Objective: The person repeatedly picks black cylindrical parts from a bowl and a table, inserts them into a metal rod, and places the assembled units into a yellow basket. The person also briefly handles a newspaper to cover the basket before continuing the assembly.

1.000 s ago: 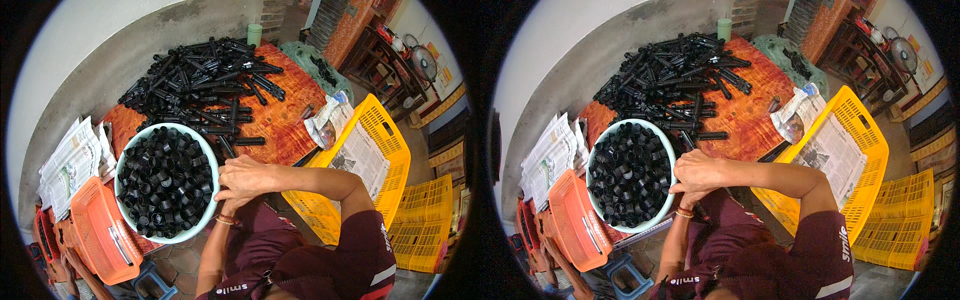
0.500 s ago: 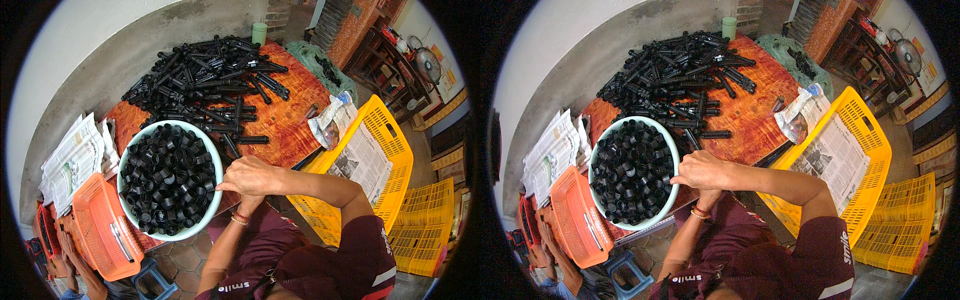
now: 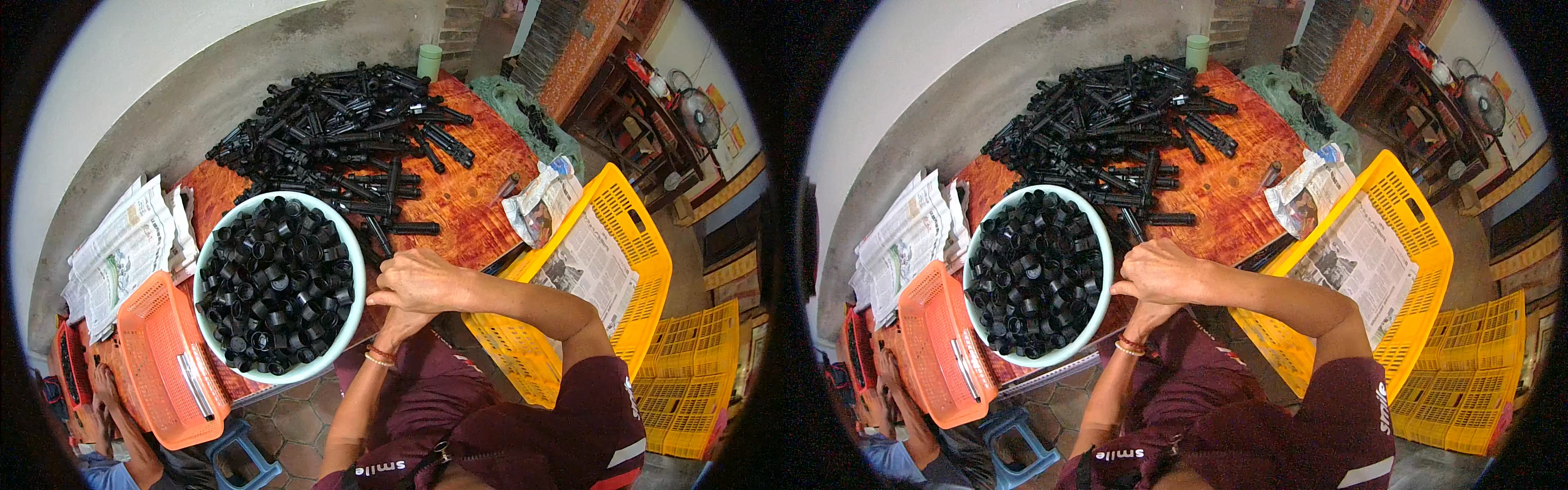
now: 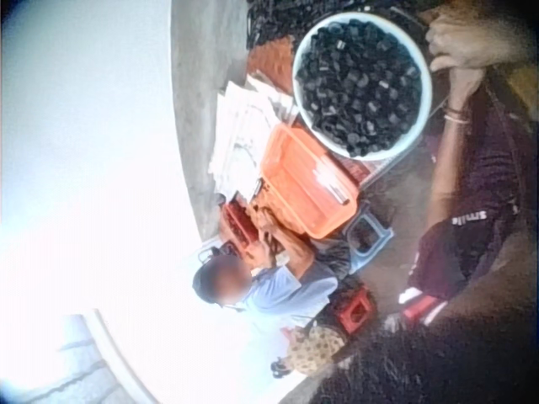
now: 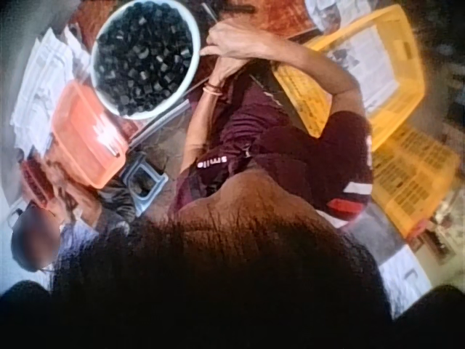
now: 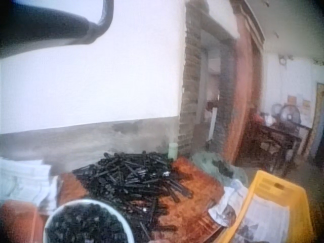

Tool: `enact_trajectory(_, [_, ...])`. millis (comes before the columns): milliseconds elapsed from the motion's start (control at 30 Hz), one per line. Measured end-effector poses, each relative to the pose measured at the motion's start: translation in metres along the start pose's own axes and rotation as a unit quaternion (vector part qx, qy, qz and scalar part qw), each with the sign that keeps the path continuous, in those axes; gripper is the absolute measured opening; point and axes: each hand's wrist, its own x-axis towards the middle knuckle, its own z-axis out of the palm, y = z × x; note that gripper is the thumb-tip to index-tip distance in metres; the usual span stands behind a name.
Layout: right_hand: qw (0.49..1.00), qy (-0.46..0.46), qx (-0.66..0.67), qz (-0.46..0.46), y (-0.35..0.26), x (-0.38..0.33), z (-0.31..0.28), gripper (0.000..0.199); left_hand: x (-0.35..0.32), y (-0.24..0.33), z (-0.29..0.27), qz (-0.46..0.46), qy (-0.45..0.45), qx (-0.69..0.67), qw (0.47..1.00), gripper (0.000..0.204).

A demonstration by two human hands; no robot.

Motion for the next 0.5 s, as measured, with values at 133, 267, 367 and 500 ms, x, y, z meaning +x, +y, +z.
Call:
enact_trajectory(133, [0.999, 0.013, -0.031, -0.013, -0.008, -0.006, -0.003, 0.052, 0.000, 0.002, -0.007, -0.007, -0.007, -0.010, 1.000, 0.034])
enact_trajectory(267, [0.999, -0.022, -0.048, -0.009, -0.011, -0.006, -0.005, 0.050, 0.001, 0.004, -0.012, -0.011, -0.014, -0.016, 1.000, 0.034])
enact_trajectory(367, [0.998, -0.024, -0.035, -0.039, -0.010, -0.001, -0.008, 0.048, 0.002, 0.004, -0.015, -0.013, -0.017, -0.017, 1.000, 0.034])
enact_trajectory(500, [0.998, -0.014, -0.034, -0.054, -0.014, 0.005, -0.010, 0.049, 0.003, 0.004, -0.015, -0.013, -0.013, -0.019, 1.000, 0.034])
